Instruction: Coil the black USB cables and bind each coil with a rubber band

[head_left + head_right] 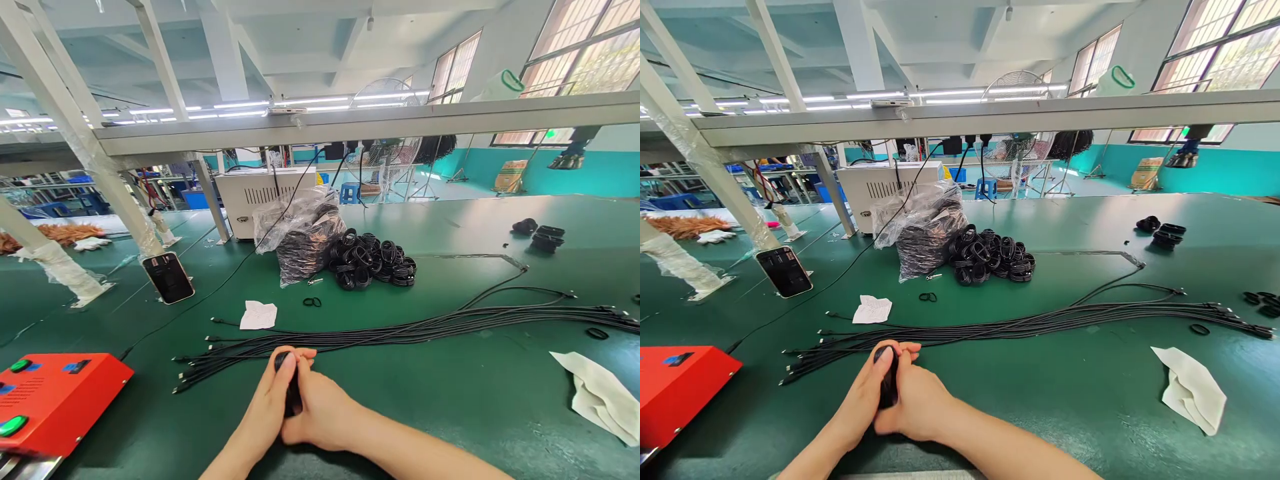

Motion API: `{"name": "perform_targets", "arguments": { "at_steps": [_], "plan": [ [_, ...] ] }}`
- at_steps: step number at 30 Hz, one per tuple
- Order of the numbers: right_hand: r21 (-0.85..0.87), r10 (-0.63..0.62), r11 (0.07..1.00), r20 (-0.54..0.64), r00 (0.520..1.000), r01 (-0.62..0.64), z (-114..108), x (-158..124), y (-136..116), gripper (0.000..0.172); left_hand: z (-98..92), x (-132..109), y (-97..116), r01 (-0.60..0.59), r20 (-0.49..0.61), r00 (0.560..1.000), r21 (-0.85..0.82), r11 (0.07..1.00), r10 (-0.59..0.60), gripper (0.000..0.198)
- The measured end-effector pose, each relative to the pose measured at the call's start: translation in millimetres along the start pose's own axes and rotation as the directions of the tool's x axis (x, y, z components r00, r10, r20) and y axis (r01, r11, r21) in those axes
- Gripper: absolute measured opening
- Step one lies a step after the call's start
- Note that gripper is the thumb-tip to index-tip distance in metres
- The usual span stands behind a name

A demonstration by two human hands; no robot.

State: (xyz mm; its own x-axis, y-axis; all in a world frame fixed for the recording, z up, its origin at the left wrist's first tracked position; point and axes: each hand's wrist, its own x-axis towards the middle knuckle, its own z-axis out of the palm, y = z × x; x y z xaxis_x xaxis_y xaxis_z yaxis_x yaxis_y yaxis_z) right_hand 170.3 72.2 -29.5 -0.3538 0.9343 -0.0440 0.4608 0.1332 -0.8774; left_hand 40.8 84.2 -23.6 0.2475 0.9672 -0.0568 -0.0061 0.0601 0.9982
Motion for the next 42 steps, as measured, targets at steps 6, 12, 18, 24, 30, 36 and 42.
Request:
{"name": "perform_targets", "arguments": {
  "at_steps": [6,12,18,24,30,36,42],
  "plan": [
    [-0.398,-0.118,0.899,0.179,0.977,0.182,-56.3,-11.0,-23.1,0.027,-4.2,-1.0,12.5,0.249,0.160,0.963,-0.233,0.940,-0.215,0.036],
    [-0.452,-0.313,0.786,0.297,0.902,0.422,-73.4,-1.3,-26.0,0.021,1.6,-5.8,11.1,0.300,0.215,0.941,-0.165,0.939,-0.263,0.042],
    [-0.327,-0.402,0.788,0.370,0.838,0.522,-71.5,10.3,-9.0,0.005,4.9,-8.9,11.5,0.303,0.246,0.934,-0.169,0.938,-0.258,0.041],
    [-0.178,-0.391,0.876,0.279,0.877,0.448,-64.8,11.9,-7.7,0.002,4.0,-8.2,8.2,0.307,0.260,0.932,-0.191,0.933,-0.254,0.042],
    [-0.099,-0.400,0.889,0.313,0.862,0.448,-68.9,4.2,-13.8,0.010,6.8,-7.8,6.3,0.276,0.232,0.945,-0.192,0.942,-0.230,0.043],
    [-0.308,-0.277,0.898,0.156,0.948,0.313,-71.8,-0.6,-19.4,0.040,-1.8,-9.5,2.6,0.236,0.324,0.926,-0.096,0.967,-0.194,0.042],
    [-0.774,-0.339,0.493,0.250,0.907,0.397,-42.3,-0.7,-11.4,0.050,-9.3,-8.0,1.5,0.172,0.398,0.885,0.208,0.963,-0.244,0.048]
  ]
}}
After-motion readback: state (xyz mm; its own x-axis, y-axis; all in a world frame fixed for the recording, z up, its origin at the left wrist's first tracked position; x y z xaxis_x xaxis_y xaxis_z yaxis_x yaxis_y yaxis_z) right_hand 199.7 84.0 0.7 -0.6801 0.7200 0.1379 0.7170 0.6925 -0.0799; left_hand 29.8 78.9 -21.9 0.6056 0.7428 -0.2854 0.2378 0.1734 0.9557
